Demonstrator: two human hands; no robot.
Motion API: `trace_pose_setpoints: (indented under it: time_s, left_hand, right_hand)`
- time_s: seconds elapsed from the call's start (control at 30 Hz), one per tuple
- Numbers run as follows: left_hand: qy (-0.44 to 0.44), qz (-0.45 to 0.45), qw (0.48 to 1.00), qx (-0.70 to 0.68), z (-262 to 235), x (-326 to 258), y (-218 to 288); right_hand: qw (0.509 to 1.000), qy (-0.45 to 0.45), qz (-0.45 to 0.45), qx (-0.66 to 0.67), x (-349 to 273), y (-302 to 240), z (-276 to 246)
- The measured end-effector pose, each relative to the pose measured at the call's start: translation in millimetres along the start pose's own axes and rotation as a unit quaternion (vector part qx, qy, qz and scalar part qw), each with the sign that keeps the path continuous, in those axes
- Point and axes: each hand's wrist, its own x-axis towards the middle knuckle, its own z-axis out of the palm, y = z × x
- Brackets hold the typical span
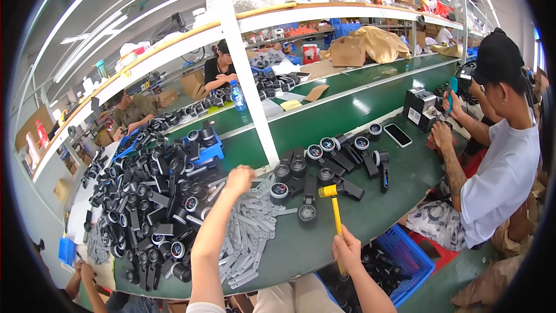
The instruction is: The person assembles plastic components by securing housing parts together with pins using a rubber mallet.
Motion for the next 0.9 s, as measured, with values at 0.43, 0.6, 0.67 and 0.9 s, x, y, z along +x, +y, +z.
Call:
trace_pose_setpoints:
  time_s: [0.43, 0.6, 0.67, 0.9]
  left_hand:
    - [-0.11, -0.188, 0.908, -0.359, 47.6, 15.6, 168.5]
    - [-0.05, -0.131, 0.788, -0.6, -9.4, -36.6, 153.3]
    - [-0.033, -0.082, 0.759, -0.645, -30.4, -69.1, 140.7]
    - [0.263, -0.179, 0.892, -0.32, -22.7, -209.6, 127.7]
  right_hand:
    - [0.999, 0.008, -0.021, 0.028, -3.9, 6.4, -0.5]
    - [0.999, 0.014, -0.017, 0.029, -3.3, 10.3, -2.6]
    - [0.999, 0.001, -0.016, 0.031, -2.5, 6.8, -1.9]
    - [1.0, -0.004, -0.004, 0.013, 1.7, 6.5, -0.1]
